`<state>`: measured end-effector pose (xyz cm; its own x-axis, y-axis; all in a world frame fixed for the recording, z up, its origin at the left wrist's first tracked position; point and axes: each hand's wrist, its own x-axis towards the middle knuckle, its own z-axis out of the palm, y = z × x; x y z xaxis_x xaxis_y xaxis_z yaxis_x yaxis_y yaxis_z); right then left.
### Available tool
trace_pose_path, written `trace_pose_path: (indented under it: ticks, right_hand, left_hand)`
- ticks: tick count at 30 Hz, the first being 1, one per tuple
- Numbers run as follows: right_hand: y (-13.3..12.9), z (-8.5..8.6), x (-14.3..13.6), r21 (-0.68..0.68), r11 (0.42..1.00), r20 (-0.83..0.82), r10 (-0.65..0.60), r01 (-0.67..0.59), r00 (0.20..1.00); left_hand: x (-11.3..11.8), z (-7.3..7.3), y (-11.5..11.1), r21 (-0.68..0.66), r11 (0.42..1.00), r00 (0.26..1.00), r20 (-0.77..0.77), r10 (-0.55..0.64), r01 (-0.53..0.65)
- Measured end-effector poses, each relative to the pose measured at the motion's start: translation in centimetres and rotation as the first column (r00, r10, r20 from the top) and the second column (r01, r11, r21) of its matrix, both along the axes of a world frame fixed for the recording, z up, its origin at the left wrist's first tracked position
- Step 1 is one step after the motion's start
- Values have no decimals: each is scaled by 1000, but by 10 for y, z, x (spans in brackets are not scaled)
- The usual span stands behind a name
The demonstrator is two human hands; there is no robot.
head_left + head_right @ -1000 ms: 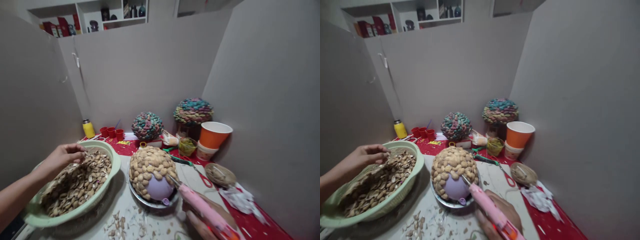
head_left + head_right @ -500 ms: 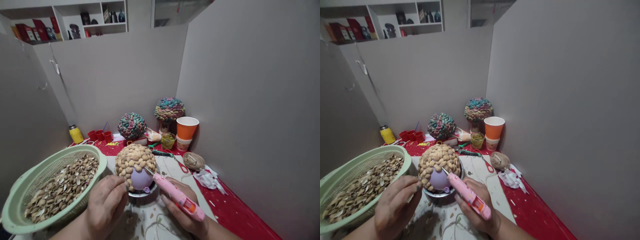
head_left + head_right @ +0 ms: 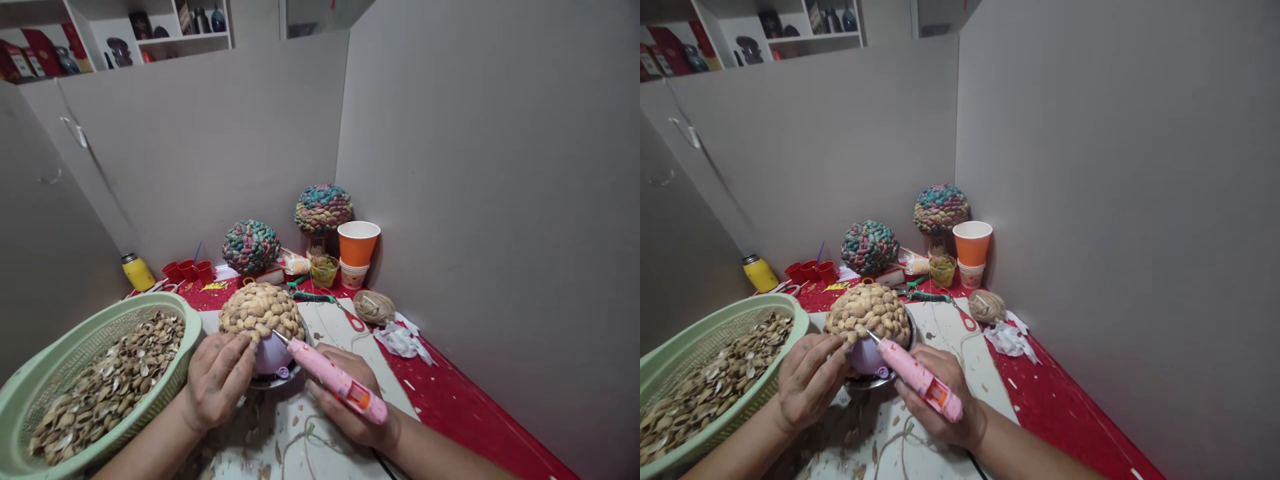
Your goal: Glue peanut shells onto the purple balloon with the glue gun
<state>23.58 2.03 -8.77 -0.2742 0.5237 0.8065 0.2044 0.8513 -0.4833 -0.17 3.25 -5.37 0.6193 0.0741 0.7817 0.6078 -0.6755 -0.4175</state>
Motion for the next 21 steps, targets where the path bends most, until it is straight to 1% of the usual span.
trace_pose_path:
  ticks: [5, 11, 16, 21]
  right_hand:
    - [1, 0, 0, -4, 999, -19, 46, -46, 999]
    - [3, -7, 2, 1, 999, -12, 37, -37, 999]
    - [4, -8, 1, 16, 999, -14, 40, -40, 999]
    - [3, -7, 2, 14, 1000, 1, 26, -26, 1000]
  left_hand:
    - [2, -6, 0, -20, 1000, 1000, -12, 22, -22]
    - [4, -12, 0, -87, 996, 999, 25, 27, -24]
    - [10, -9, -5, -192, 981, 991, 126, 46, -21]
    - [14, -4, -7, -287, 958, 983, 168, 68, -17]
